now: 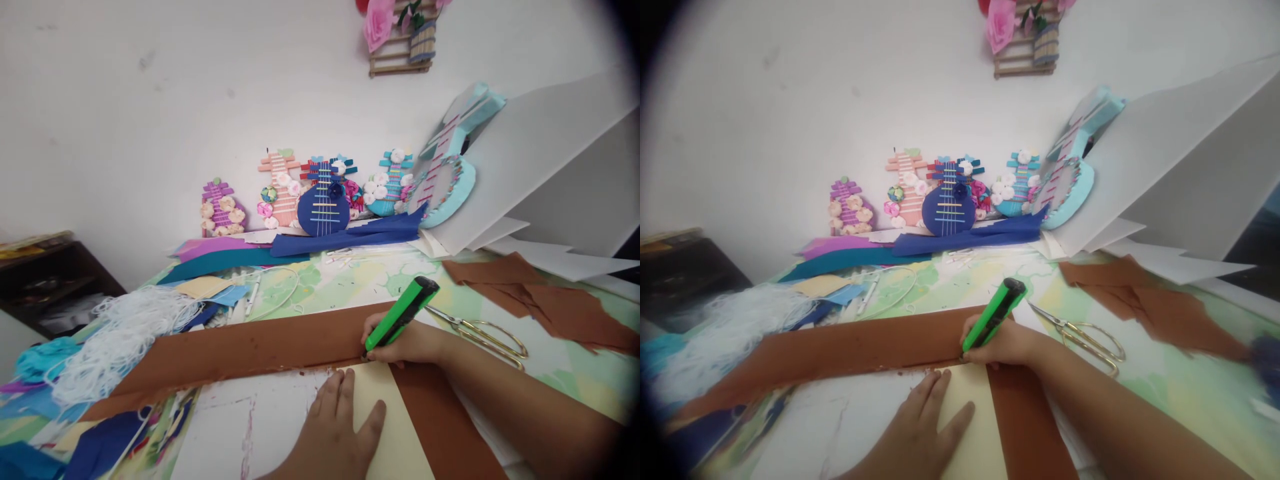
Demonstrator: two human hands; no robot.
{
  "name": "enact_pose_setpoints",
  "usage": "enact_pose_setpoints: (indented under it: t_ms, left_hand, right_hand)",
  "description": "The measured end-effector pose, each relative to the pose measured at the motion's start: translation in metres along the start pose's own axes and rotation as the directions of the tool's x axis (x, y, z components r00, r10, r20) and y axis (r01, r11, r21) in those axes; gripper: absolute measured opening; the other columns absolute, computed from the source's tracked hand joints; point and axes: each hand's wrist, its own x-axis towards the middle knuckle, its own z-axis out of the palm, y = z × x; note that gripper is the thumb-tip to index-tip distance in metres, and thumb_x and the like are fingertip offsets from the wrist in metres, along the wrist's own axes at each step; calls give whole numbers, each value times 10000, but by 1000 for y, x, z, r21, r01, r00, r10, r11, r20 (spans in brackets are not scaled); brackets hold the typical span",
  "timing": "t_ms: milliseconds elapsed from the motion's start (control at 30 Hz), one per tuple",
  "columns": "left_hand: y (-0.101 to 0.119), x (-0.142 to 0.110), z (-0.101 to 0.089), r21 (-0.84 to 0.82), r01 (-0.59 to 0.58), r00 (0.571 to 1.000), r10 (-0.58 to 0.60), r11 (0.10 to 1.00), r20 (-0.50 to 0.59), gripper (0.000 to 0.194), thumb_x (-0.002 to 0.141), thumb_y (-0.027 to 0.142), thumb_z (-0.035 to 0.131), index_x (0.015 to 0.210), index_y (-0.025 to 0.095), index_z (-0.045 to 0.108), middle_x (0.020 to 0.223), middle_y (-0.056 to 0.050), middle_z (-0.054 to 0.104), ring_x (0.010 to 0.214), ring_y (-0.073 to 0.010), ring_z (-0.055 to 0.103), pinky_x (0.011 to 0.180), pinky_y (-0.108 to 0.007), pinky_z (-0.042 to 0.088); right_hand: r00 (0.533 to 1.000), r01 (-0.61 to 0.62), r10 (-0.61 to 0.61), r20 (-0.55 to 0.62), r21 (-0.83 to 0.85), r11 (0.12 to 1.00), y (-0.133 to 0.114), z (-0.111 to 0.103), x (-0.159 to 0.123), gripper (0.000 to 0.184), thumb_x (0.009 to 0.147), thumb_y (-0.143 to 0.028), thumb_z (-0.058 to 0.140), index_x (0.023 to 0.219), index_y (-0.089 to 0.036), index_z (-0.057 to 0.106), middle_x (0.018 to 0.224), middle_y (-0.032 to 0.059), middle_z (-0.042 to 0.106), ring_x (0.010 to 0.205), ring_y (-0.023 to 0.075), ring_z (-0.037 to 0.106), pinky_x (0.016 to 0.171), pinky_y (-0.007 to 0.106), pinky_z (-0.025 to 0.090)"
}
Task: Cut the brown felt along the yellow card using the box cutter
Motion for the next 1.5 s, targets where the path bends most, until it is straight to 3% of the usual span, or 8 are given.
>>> enact_pose_setpoints:
  t_ms: [233, 400, 567, 733, 933, 1200, 1367, 1500]
  left_hand:
    - [-1, 2, -3, 24, -13, 999, 12, 1000, 38, 590, 847, 194, 426, 1351, 291, 136, 1297, -153, 351, 1079, -357, 436, 759, -471, 445]
    - [-1, 2, -4, 5, -15, 999, 15, 1000, 36, 557, 865, 237, 415, 1350, 286, 146, 1288, -161, 364, 1080, -360, 435, 756, -479, 442]
    - [-1, 3, -8, -32, -17, 998, 18, 999, 57, 550, 864, 387, 413, 1348, 269, 179, 1271, -196, 375, 1069, -395, 430, 730, -503, 444]
    - [-1, 4, -10, -36, 2, 997, 1, 999, 78, 522, 871, 314, 411, 1342, 294, 188, 1274, -173, 385, 1076, -374, 432, 748, -497, 438]
    - [-3, 7, -18, -142, 12, 984, 14, 990, 180, 644, 814, 584, 376, 1345, 273, 183, 1302, -211, 319, 1102, -437, 358, 769, -553, 403]
    - [-2, 7, -14, -197, 97, 954, -35, 976, 299, 526, 873, 434, 394, 1337, 309, 179, 1362, -147, 211, 1165, -419, 266, 842, -578, 336]
    - [-4, 6, -11, -206, 70, 958, -8, 976, 286, 613, 844, 436, 454, 1348, 303, 131, 1362, -165, 185, 1161, -440, 248, 829, -591, 336]
    - [-5, 5, -5, -155, 69, 964, -25, 986, 266, 565, 883, 273, 411, 1342, 348, 91, 1361, -133, 213, 1150, -412, 302, 796, -567, 387]
  right_hand:
    - [998, 11, -11, -69, -6, 1000, 4, 0, -2, 174, 624, -236, 605, 761, -180, 515, 560, -58, 528, 346, 32, 415, 310, 136, 316]
    - [997, 26, -31, -72, -66, 997, 2, -1, -3, 168, 621, -256, 611, 752, -185, 533, 538, -57, 515, 373, 43, 418, 313, 137, 324]
    - [999, 23, -25, -43, -55, 998, 4, -2, -3, 177, 619, -247, 611, 758, -181, 525, 553, -55, 519, 373, 42, 424, 315, 137, 331]
    - [998, 36, -35, -46, 14, 999, 7, -7, -4, 188, 610, -220, 617, 748, -178, 498, 536, -71, 499, 363, 38, 412, 307, 134, 321]
    - [999, 37, -37, 21, 2, 999, 5, -10, -5, 211, 607, -233, 635, 770, -166, 518, 564, -57, 523, 390, 42, 432, 326, 136, 339]
    - [1000, 10, -11, 24, 33, 999, 8, -17, -8, 267, 579, -245, 675, 798, -150, 556, 588, -37, 553, 406, 50, 469, 367, 153, 377]
    - [999, 18, -16, 37, -39, 999, 13, -19, -6, 239, 596, -271, 664, 772, -146, 563, 567, -34, 542, 391, 53, 452, 341, 154, 352]
    - [999, 18, -17, 29, -24, 1000, 12, -21, -7, 228, 600, -264, 660, 768, -149, 560, 531, -46, 525, 386, 52, 449, 350, 153, 355]
